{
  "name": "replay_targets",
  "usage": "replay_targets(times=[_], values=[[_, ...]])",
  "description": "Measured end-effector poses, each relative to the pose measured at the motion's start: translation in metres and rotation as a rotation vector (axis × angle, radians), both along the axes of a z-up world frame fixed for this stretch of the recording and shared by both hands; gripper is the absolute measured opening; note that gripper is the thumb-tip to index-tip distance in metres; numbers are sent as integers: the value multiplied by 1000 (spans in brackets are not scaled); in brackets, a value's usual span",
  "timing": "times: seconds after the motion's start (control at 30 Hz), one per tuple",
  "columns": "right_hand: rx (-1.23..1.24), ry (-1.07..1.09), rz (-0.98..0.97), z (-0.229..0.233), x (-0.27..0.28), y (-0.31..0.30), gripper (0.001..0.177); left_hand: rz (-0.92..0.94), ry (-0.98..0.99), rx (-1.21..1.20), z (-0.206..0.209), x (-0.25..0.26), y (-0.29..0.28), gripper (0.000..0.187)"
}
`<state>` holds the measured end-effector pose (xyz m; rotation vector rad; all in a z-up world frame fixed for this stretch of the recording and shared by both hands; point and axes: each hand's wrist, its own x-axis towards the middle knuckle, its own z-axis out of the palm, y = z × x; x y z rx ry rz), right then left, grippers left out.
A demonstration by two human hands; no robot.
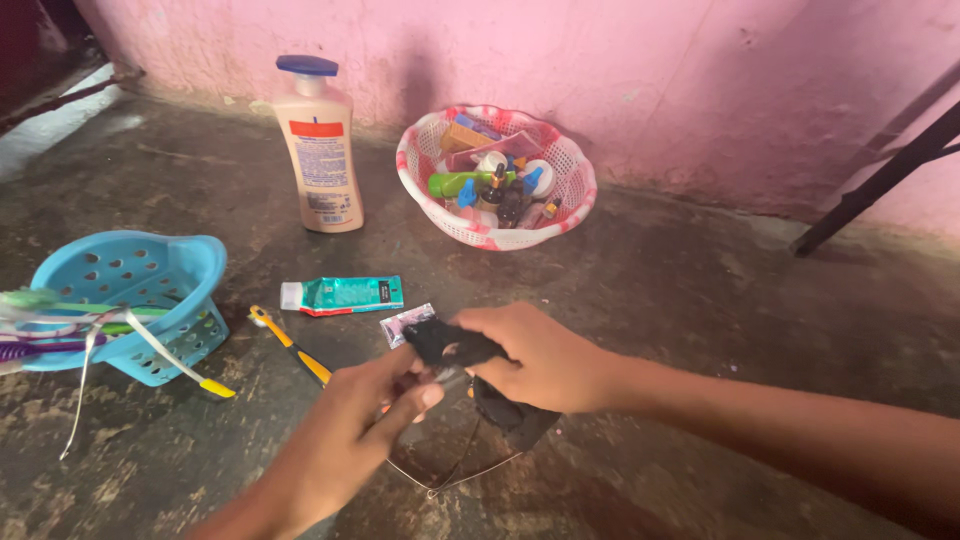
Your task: The person wipes several personal care items with a dark cloth, including toothbrushes, dental floss, a toothpaste tube, a small packet, a utility knife, and a lotion bottle. The items are then placed into a blue basket or a white basket.
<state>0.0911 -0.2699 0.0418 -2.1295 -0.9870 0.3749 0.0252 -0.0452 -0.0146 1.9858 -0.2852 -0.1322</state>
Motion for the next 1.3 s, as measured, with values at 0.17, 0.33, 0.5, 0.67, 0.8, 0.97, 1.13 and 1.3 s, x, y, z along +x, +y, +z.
replay_targets(times=[0.17, 0.33, 0.5, 0.67, 0.8, 0.97, 1.13, 1.3], values=[[126, 3, -144, -6, 2, -4, 20, -79, 115, 34, -5, -16, 47, 51], [-36, 71, -65, 7, -2, -3, 21, 3, 21, 148, -4, -12, 54, 39], [-165, -30, 78, 21, -16, 26, 32, -11, -77, 319, 13, -10, 27, 28], [-332, 4, 53, 31, -11, 43, 32, 53, -129, 374, 23, -15, 21, 23], [-267, 260, 135, 43, 8, 38, 39, 20, -42, 410, 47, -8, 38, 27], [-92, 871, -260, 41, 10, 8, 42, 172, 17, 469, 67, -9, 76, 35], [238, 1154, -168, 18, -4, 1, 50, 157, 6, 354, 32, -10, 90, 37], [99, 834, -81, 25, -10, 17, 51, -14, 121, 101, 44, -11, 68, 37]])
